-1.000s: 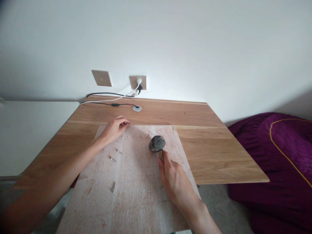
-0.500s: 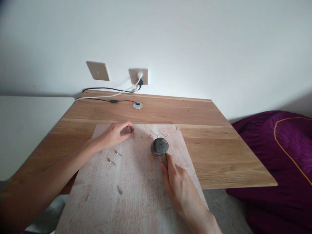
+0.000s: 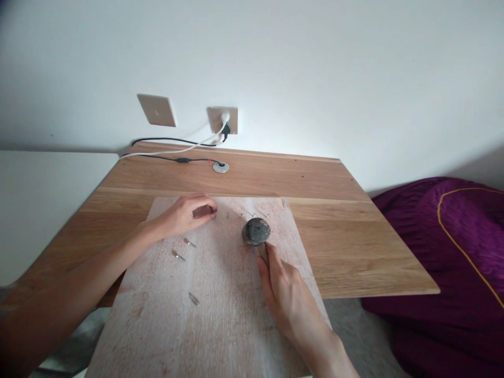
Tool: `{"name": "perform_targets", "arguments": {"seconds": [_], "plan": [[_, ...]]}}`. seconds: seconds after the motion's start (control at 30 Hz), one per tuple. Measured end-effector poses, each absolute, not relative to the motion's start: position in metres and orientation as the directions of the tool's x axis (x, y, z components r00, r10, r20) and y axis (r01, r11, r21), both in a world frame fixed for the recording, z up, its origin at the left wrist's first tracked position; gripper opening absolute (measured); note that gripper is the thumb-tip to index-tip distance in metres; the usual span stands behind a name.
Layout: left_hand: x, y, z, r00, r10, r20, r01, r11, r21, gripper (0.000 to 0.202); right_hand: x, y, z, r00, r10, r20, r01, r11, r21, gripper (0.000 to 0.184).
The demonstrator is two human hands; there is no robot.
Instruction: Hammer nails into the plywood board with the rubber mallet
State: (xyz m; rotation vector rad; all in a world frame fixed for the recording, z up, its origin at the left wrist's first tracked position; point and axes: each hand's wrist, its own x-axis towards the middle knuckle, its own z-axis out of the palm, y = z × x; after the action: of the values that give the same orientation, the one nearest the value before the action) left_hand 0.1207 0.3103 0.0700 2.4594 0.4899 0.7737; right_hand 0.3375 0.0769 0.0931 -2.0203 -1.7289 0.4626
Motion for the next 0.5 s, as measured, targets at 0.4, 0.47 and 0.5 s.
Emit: {"name": "perform_targets", "arguments": {"seconds": [0.4,0.47,0.5], "plan": [[0.1184,0.3103,0.0667,0.789,0.454,0.414,0.189,-0.82,0.539,0.006,0.3386,0.0775,0.0879,0.132,0.989,0.06,0.862,-0.085,-0.5,0.043],[0.1186,0.3098,0.0678,0.796,0.448,0.407,0.194,-0.826,0.529,0.005,0.338,0.078,0.0889,0.129,0.989,0.07,0.868,-0.079,-0.491,0.047],[0.1188,0.3097,0.0684,0.8,0.443,0.406,0.195,-0.83,0.522,0.004,0.3375,0.0783,0.09,0.127,0.99,0.068,0.868,-0.077,-0.49,0.048]]}}
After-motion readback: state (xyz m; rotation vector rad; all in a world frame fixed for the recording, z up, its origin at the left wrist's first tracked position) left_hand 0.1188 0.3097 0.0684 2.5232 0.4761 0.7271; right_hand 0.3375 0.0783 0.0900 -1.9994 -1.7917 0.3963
